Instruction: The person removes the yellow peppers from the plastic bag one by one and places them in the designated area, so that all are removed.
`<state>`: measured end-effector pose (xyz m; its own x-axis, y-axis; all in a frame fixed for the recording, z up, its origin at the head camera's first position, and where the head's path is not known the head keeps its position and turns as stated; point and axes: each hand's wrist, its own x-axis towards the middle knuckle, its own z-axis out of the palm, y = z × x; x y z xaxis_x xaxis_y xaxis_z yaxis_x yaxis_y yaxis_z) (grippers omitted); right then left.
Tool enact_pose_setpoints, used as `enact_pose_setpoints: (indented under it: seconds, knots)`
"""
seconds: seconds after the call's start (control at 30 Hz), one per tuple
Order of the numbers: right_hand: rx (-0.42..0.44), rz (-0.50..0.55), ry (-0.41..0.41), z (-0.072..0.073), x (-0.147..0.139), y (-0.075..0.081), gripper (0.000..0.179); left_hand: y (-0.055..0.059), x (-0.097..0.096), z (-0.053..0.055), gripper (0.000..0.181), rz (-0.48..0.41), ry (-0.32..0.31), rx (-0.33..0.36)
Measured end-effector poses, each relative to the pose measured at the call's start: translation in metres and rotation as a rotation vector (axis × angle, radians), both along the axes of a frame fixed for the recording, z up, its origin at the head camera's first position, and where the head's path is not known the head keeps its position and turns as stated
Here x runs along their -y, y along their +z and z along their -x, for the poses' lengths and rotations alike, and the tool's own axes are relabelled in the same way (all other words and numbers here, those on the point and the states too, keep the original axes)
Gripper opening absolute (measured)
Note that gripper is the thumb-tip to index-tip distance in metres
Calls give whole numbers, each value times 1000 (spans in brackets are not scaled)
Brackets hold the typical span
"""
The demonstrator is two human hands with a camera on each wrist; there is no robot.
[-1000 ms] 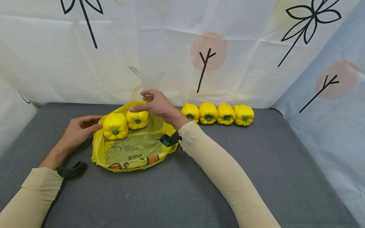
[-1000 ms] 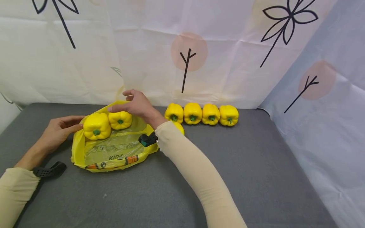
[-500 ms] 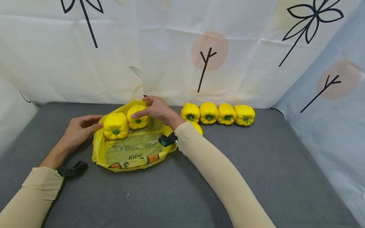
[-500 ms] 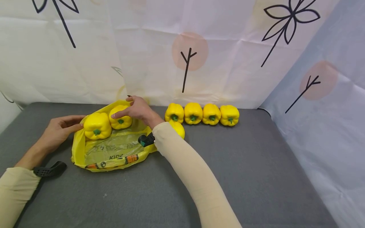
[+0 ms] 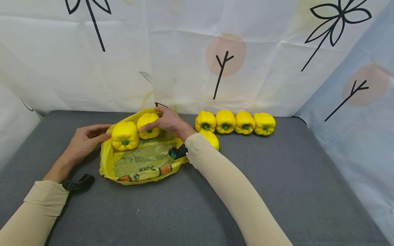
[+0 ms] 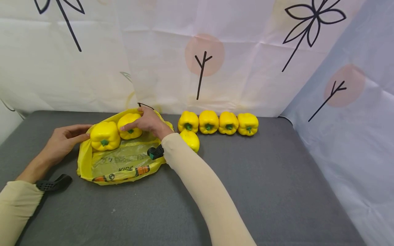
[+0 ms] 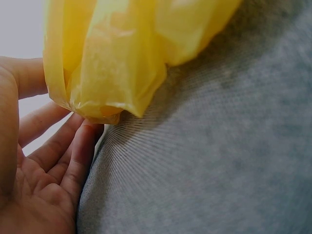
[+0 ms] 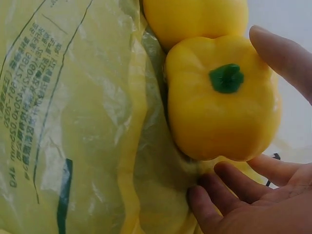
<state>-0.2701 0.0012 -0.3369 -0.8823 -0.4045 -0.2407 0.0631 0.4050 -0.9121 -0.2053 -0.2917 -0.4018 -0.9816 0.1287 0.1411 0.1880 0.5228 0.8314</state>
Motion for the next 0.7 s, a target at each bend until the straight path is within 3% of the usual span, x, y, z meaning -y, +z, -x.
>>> enact_pose_setpoints:
  seconds: [0.7]
  knots:
    - [-7,30,18,1,0,-10,97,0,1,0,49,-2,-13,7]
